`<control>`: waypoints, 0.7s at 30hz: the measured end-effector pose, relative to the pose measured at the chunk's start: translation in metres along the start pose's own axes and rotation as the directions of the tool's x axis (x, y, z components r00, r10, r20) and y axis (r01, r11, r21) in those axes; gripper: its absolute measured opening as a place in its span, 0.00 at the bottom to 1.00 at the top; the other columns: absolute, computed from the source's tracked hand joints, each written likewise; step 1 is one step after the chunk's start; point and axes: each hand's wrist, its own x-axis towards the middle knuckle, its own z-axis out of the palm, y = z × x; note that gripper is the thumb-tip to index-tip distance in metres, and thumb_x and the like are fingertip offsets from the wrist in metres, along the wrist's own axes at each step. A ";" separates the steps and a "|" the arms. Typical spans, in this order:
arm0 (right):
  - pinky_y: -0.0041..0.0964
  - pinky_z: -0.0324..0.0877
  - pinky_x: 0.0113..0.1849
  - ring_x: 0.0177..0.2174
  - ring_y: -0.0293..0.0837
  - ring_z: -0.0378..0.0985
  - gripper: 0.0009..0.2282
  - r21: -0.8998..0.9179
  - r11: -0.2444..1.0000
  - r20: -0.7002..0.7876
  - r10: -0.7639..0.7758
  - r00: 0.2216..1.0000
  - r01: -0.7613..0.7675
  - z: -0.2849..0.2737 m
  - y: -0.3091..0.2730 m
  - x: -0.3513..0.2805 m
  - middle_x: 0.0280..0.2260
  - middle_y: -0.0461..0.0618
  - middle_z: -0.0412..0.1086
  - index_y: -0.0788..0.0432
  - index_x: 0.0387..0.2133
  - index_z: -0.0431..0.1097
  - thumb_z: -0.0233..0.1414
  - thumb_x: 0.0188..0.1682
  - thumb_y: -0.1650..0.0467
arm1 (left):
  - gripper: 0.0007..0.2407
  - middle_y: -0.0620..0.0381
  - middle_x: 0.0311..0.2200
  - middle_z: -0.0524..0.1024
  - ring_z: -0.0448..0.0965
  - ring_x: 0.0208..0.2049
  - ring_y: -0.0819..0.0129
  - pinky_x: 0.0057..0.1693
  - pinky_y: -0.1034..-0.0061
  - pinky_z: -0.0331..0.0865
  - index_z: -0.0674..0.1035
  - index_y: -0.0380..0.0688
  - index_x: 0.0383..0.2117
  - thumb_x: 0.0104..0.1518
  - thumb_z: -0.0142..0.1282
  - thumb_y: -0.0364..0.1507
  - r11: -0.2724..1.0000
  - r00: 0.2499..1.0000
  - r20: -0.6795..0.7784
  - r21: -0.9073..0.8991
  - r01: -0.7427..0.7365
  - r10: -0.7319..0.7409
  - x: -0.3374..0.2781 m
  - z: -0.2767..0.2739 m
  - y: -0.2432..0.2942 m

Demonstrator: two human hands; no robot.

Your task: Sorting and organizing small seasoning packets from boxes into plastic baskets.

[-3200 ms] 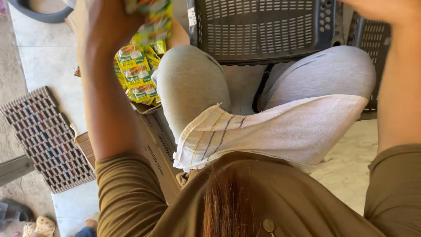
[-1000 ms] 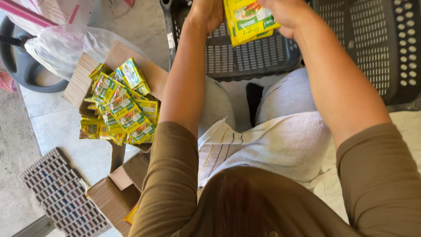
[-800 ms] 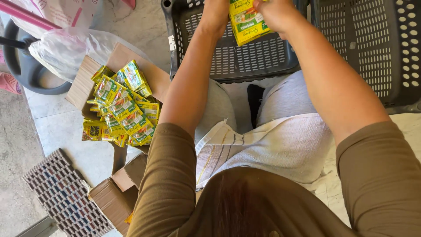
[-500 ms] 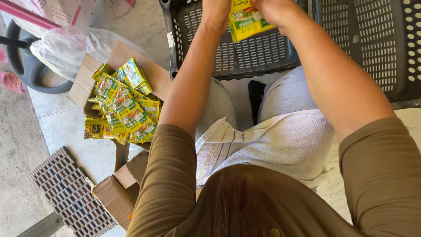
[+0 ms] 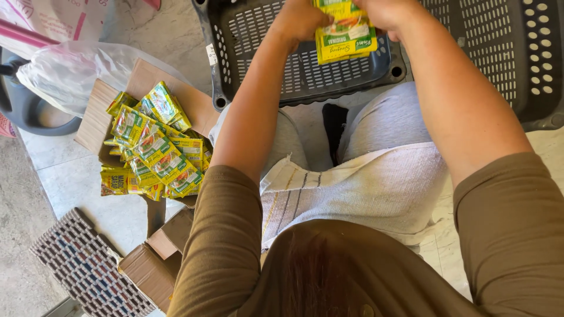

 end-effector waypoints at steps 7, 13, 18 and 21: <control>0.44 0.76 0.33 0.35 0.44 0.79 0.11 -0.121 0.992 0.002 0.046 0.999 -0.046 -0.020 0.007 -0.022 0.40 0.50 0.75 0.57 0.50 0.68 0.51 0.57 0.68 | 0.20 0.48 0.41 0.84 0.87 0.42 0.61 0.48 0.71 0.81 0.76 0.35 0.47 0.45 0.65 0.17 0.974 0.978 -0.016 0.100 -0.204 0.207 0.018 0.040 -0.042; 0.50 0.74 0.38 0.39 0.58 0.78 0.17 -0.685 0.726 -0.238 -0.144 0.961 -0.061 -0.042 0.067 0.031 0.47 0.65 0.75 0.61 0.56 0.71 0.60 0.58 0.65 | 0.36 0.46 0.63 0.65 0.72 0.59 0.51 0.59 0.66 0.73 0.67 0.49 0.63 0.41 0.63 0.15 0.875 0.963 -0.080 0.442 -0.196 0.256 0.046 0.051 -0.121; 0.49 0.77 0.30 0.35 0.57 0.80 0.26 -0.490 0.853 -0.170 0.110 0.979 -0.181 -0.037 0.023 -0.004 0.50 0.57 0.72 0.53 0.63 0.63 0.58 0.50 0.70 | 0.38 0.47 0.68 0.51 0.68 0.61 0.46 0.57 0.63 0.72 0.62 0.59 0.67 0.46 0.60 0.15 0.781 0.988 -0.154 0.615 0.110 -0.019 0.026 0.039 -0.108; 0.49 0.76 0.30 0.33 0.57 0.80 0.26 -0.487 0.851 -0.146 0.140 0.979 -0.194 -0.038 0.041 0.008 0.48 0.60 0.72 0.56 0.63 0.61 0.58 0.50 0.70 | 0.38 0.49 0.67 0.52 0.71 0.58 0.47 0.56 0.63 0.74 0.61 0.60 0.68 0.47 0.59 0.16 0.756 0.974 -0.191 0.618 0.214 -0.120 0.007 0.042 -0.096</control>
